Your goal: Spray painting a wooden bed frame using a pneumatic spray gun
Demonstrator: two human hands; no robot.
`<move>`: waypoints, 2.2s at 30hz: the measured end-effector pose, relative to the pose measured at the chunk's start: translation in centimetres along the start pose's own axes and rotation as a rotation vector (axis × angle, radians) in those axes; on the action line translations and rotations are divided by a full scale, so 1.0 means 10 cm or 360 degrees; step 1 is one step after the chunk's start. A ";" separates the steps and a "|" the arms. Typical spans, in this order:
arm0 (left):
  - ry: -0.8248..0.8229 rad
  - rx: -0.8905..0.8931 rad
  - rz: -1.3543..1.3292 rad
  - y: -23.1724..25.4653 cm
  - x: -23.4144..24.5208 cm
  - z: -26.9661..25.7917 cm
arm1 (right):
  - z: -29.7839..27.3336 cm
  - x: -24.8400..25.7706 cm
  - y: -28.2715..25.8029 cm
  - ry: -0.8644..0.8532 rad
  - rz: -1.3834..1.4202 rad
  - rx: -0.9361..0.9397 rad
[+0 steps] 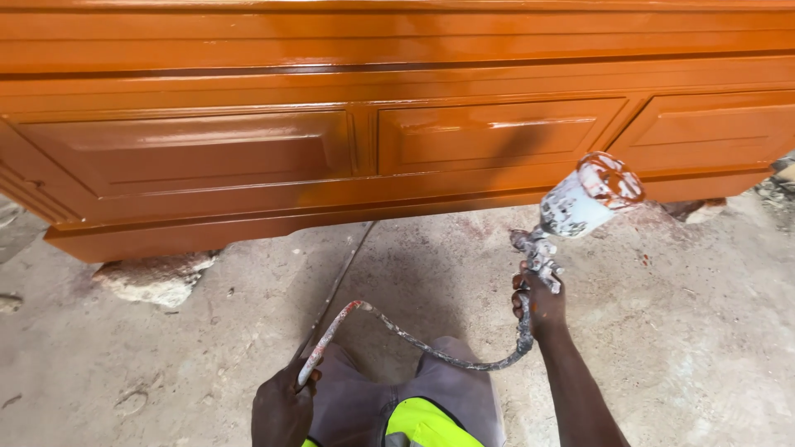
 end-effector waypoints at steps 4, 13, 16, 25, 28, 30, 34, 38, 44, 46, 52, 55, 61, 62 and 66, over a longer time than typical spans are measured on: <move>0.0005 0.0032 -0.0067 0.01 0.22 -0.16 | 0.08 -0.33 0.42 -0.0133 0.0062 -0.0164; 0.0153 0.0187 -0.0015 -0.24 0.51 -0.36 | -0.10 -1.23 1.03 -0.0502 -0.0357 -0.0440; 0.0205 0.0147 -0.0035 -0.29 0.53 -0.38 | -0.25 -1.40 0.90 -0.0484 -0.0310 -0.0432; 0.0109 0.0160 0.0051 -0.09 0.43 -0.36 | -0.01 -0.88 0.78 -0.0022 -0.0111 -0.0323; 0.0086 0.0085 0.0052 -0.03 0.33 -0.28 | -0.08 -0.67 0.54 0.0036 -0.0137 -0.0281; 0.0025 0.0125 0.0049 0.03 0.28 -0.27 | -0.07 -0.50 0.47 0.0107 -0.0132 -0.0275; -0.0006 0.0079 0.0101 0.05 0.12 -0.18 | -0.03 -0.16 0.37 0.0205 -0.0104 -0.0215; -0.0011 -0.0047 0.0111 0.09 -0.01 -0.11 | 0.00 0.18 0.26 0.0347 -0.0101 -0.0163; 0.0037 -0.0223 0.0139 -0.03 -0.24 0.09 | -0.03 0.60 0.10 0.0523 -0.0023 -0.0108; 0.0045 -0.0251 0.0192 -0.04 -0.29 0.14 | -0.06 0.71 0.03 0.0561 -0.0025 -0.0075; 0.0063 -0.0242 0.0254 -0.05 -0.34 0.21 | -0.12 1.00 -0.07 0.0695 -0.0006 -0.0095; -0.0027 -0.0109 0.0231 -0.04 -0.34 0.20 | -0.19 1.21 -0.01 0.0915 0.0040 -0.0275; -0.0008 -0.0210 0.0283 -0.14 -0.49 0.39 | -0.25 1.37 -0.07 0.1051 0.0155 -0.0181; -0.0028 -0.0206 0.0297 -0.12 -0.51 0.40 | -0.24 1.40 -0.06 0.1087 0.0145 -0.0129; 0.0061 -0.0446 0.0089 0.10 -0.36 0.17 | -0.18 1.29 0.14 0.0847 0.0081 -0.0132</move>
Point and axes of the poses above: each hand's wrist, its own z-axis towards the middle knuckle, its own x-axis out of the back of the hand, y = z × x, the point moved 8 cm from there along z, towards the middle knuckle, and after that the axes turned 13 degrees about -y, right-handed, at the moved point
